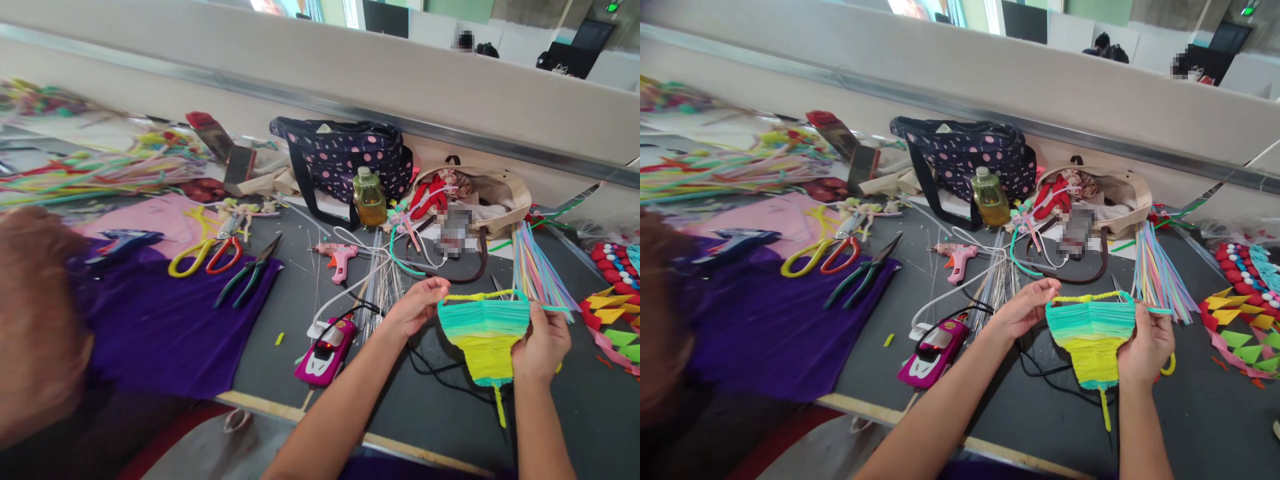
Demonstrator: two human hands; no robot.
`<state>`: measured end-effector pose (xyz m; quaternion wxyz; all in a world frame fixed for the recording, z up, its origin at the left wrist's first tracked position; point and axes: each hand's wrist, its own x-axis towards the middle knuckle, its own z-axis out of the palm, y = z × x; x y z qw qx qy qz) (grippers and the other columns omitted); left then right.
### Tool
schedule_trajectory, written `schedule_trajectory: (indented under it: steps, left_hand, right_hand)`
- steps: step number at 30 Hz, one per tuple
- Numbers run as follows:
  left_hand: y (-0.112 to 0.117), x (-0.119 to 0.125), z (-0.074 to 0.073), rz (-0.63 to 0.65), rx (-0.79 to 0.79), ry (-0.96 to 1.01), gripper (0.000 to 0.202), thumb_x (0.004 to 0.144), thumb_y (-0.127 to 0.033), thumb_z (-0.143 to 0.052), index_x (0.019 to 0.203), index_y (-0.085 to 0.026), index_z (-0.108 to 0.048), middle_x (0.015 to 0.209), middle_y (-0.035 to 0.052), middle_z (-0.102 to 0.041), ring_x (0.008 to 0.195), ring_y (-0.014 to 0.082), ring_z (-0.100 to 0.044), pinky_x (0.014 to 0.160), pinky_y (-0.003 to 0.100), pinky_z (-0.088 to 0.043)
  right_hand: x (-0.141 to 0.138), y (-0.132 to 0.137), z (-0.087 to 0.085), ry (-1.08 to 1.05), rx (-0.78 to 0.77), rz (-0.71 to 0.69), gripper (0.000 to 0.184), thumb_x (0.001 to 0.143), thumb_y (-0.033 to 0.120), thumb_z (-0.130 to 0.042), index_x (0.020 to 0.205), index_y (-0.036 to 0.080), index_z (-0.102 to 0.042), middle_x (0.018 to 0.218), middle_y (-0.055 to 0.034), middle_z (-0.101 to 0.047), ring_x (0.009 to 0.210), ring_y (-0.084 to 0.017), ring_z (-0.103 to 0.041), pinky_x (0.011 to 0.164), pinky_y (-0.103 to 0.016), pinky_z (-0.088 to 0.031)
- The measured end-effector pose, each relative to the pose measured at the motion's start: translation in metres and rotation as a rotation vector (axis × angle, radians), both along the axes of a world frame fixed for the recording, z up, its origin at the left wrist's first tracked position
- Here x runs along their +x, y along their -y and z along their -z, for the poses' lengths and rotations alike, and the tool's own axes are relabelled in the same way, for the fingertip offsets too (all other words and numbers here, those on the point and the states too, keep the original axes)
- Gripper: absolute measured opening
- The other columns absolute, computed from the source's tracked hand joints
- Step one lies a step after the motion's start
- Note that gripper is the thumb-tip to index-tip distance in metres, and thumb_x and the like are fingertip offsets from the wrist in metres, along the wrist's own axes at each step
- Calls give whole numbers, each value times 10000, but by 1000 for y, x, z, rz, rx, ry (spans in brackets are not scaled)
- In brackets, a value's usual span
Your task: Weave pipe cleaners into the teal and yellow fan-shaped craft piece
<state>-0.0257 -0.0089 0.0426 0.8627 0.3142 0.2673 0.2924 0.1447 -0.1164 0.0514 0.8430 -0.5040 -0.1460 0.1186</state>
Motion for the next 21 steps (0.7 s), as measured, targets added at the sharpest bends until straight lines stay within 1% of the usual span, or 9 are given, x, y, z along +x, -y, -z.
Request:
schedule_trajectory:
  steps: [3, 5, 8, 12, 14, 16, 21]
  left_hand:
    - [1, 4, 1, -170, 146, -52, 375, 635, -426, -799, 763, -152, -578, 660, -17, -589, 590, 81, -539, 608, 205, -407]
    - [2, 7, 1, -254, 276, -99, 367, 654, -427, -781, 774, -154, -567, 702, 1, -616, 636, 95, -555, 638, 211, -415]
    - [4, 9, 0, -302, 485, -193, 322, 637, -343, -793, 778, -164, -566, 747, 9, -633, 705, 120, -573, 684, 229, -429]
    - [7, 8, 2, -344, 771, -410, 155, 710, -281, -718, 767, -173, -623, 773, 20, -642, 756, 148, -586, 734, 256, -442]
    - [8, 8, 4, -355, 836, -495, 106, 729, -262, -694, 786, -181, -655, 782, 23, -655, 750, 156, -590, 735, 263, -442]
    - [9, 7, 6, -369, 866, -554, 86, 731, -244, -686, 800, -193, -678, 788, 25, -668, 755, 166, -594, 741, 273, -438]
    - [12, 6, 5, -389, 943, -633, 88, 736, -202, -667, 816, -215, -700, 820, 37, -678, 782, 188, -592, 759, 301, -422]
  right_hand:
    - [1, 0, -1, 10, 17, 36, 204, 642, 222, -779, 756, 160, -622, 702, 30, -653, 618, -117, -633, 626, -262, -546]
    - [3, 0, -1, 9, 24, 61, 207, 640, 217, -779, 751, 161, -613, 705, 33, -650, 628, -117, -635, 645, -267, -548]
    - [5, 0, 0, 15, 29, 88, 215, 637, 226, -784, 738, 165, -604, 699, 35, -647, 637, -121, -636, 663, -279, -552]
    - [3, 0, -1, 27, 26, 91, 234, 625, 248, -797, 750, 166, -616, 719, 29, -656, 641, -124, -636, 666, -290, -555]
    - [1, 1, -1, 34, 20, 91, 232, 629, 256, -794, 760, 165, -625, 743, 20, -666, 652, -126, -638, 666, -291, -555]
    - [-1, 1, -2, 51, 15, 99, 223, 636, 256, -787, 767, 165, -631, 753, 15, -668, 669, -131, -641, 675, -296, -557]
    - [-6, 1, -4, 93, 9, 115, 201, 648, 235, -777, 775, 159, -641, 753, 7, -664, 669, -131, -636, 668, -288, -556]
